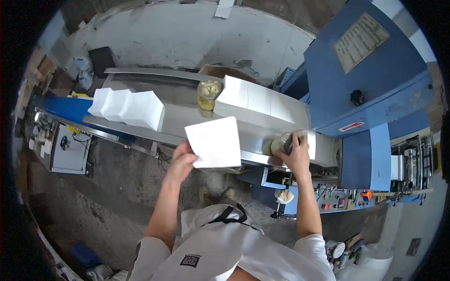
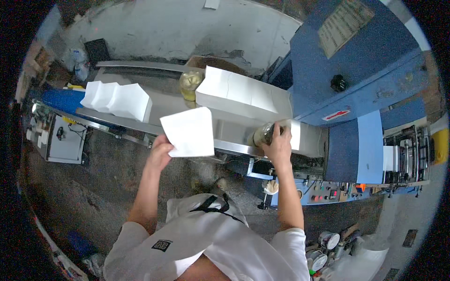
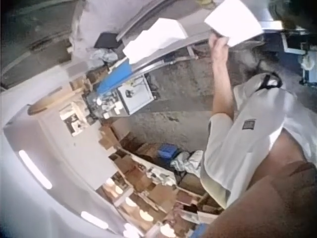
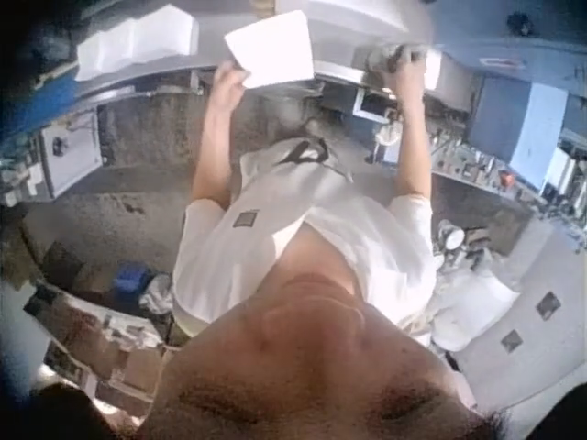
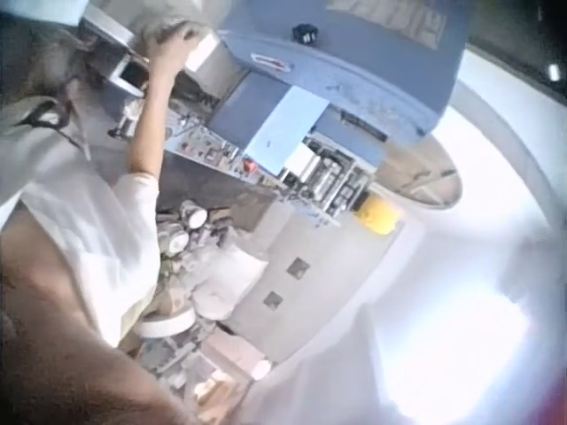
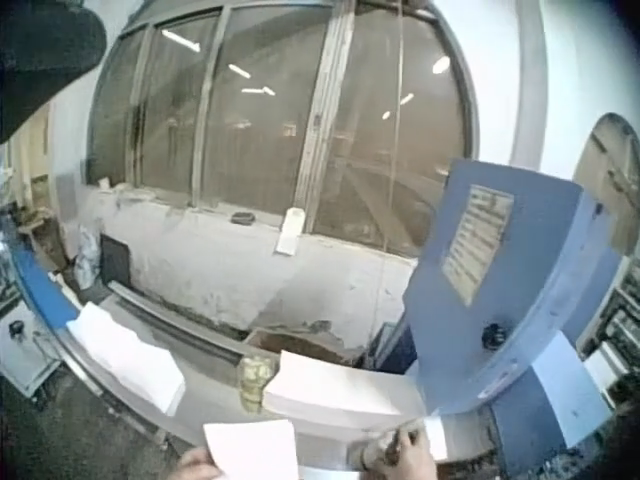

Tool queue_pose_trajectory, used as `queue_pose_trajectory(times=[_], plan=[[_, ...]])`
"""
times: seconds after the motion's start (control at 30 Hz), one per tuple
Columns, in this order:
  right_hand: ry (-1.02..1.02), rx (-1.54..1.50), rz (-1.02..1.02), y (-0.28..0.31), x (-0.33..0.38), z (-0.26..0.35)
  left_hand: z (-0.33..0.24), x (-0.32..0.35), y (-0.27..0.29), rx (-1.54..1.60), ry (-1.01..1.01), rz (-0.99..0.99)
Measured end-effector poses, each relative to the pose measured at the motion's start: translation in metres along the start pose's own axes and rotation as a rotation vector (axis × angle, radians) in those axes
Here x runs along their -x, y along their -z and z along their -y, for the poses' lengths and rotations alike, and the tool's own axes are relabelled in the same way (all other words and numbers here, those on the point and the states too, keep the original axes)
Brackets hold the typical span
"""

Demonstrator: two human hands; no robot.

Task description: Manually packaging jars into paper boxes and placing them on a conveyor belt for a packaging machine.

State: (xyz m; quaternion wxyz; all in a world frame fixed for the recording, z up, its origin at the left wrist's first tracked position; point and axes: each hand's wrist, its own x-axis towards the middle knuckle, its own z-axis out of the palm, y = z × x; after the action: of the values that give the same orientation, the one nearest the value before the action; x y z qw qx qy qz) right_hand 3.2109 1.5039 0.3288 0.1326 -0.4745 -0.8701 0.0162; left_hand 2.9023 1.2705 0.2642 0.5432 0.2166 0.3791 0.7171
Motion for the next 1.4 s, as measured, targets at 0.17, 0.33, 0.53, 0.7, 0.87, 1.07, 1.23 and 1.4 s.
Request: queue_pose_trajectory(times=[0.17,0.33,0.53,0.7,0.87,1.07,1.23,1.4], plan=[[-0.572,-1.296,0.437,-0.001,0.057,0.033,0.004,-0.010,-0.058,0.121,0.118,0.267],[-0.675,-2.021,0.417,0.020,0.097,0.049,0.049,-0.014,-0.083,0.280,0.453,0.384],[-0.905,-1.953,0.270,0.014,0.183,0.002,0.113,0.010,-0.119,-0.137,0.696,0.352],[-0.963,-1.922,0.306,0.043,0.258,-0.058,0.162,0.043,-0.154,-0.160,0.788,0.426],[-1.030,-1.552,0.155,0.039,0.334,-0.210,0.215,0.072,-0.180,-0.387,1.071,0.441],[-1.238,-1.160,-0.398,-0.049,0.366,-0.598,0.327,0.117,-0.289,-0.493,1.215,0.197],[-1.101,-1.121,-0.508,-0.091,0.303,-0.735,0.385,0.157,-0.378,-0.619,1.320,0.031],[-1.018,-1.227,-0.603,-0.097,0.312,-0.753,0.428,0.149,-0.469,-0.810,1.549,-0.044]])
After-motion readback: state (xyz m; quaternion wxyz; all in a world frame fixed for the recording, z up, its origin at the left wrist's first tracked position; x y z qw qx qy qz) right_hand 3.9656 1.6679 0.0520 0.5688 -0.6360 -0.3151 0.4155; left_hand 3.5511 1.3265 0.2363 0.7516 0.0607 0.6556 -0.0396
